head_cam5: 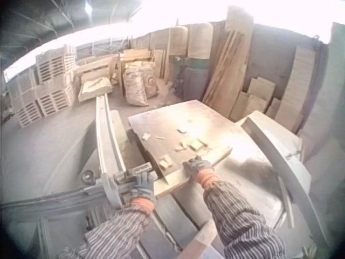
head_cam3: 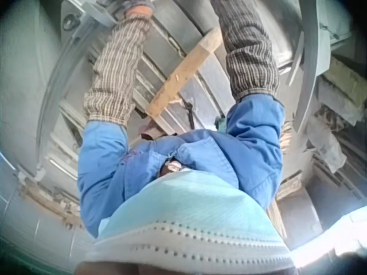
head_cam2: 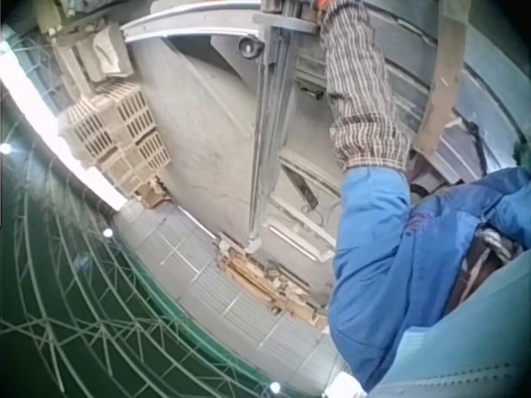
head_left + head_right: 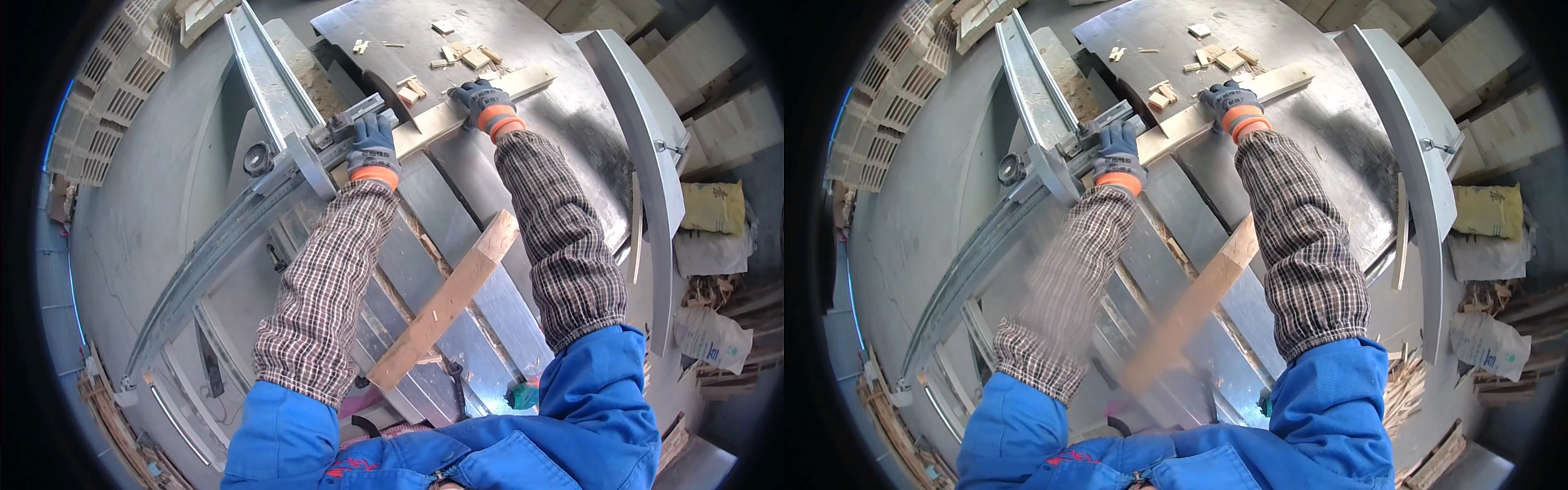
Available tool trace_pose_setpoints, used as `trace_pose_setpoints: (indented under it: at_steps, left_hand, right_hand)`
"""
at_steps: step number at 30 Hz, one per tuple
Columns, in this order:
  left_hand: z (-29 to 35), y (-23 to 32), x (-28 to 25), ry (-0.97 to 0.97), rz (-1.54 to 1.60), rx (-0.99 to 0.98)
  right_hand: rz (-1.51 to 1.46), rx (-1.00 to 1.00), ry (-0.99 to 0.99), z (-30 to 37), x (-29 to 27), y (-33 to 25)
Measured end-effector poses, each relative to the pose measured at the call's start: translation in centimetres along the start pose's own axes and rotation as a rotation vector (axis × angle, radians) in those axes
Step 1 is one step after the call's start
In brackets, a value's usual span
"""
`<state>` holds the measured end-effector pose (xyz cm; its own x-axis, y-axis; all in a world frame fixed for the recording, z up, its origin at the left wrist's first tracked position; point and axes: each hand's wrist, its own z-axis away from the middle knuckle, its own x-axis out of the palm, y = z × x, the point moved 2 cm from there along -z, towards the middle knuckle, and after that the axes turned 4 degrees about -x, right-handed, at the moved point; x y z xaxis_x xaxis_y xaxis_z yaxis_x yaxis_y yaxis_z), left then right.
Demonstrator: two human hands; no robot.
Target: The person repeatedly picks up small wooden planks, places them on a table saw, and cuts them into smaller pieces. The cut pieces are then placed into a large sack on the floor.
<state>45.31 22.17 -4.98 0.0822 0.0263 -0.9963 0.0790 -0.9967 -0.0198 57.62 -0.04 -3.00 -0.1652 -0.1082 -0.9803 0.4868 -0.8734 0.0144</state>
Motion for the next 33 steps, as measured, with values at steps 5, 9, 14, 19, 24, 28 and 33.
trace_pose_setpoints:
  at_steps: [5, 9, 14, 19, 24, 28, 33]
  left_hand:
    - [0.1, -0.6, 0.0, 0.015, -0.047, -0.001]
    - [0.3, -0.5, -0.2, -0.013, -0.043, 0.014]
    - [0.4, -0.4, -0.1, -0.026, -0.088, 0.034]
    - [-0.5, 0.1, -0.1, -0.161, -0.036, 0.019]
    - [-0.3, -0.4, -0.1, -0.210, -0.004, 0.015]
    - [0.5, 0.3, -2.4, -0.211, -0.126, 0.025]
    - [1.4, 0.0, -3.2, -0.193, -0.088, -0.002]
  right_hand:
    - [0.050, -0.019, 0.020, 0.2, -0.6, -0.8]
    - [0.051, -0.039, 0.063, 1.2, -0.1, 0.7]
    - [-0.021, -0.047, 0.109, 6.1, 1.3, 4.8]
    - [-0.012, -0.165, 0.105, 12.3, 2.5, 5.1]
    - [0.014, -0.225, 0.097, 14.9, 1.9, -2.1]
    - [-0.060, -0.352, 0.129, 15.3, 1.8, -7.0]
    - [-0.074, -0.374, 0.107, 16.2, 1.0, -9.4]
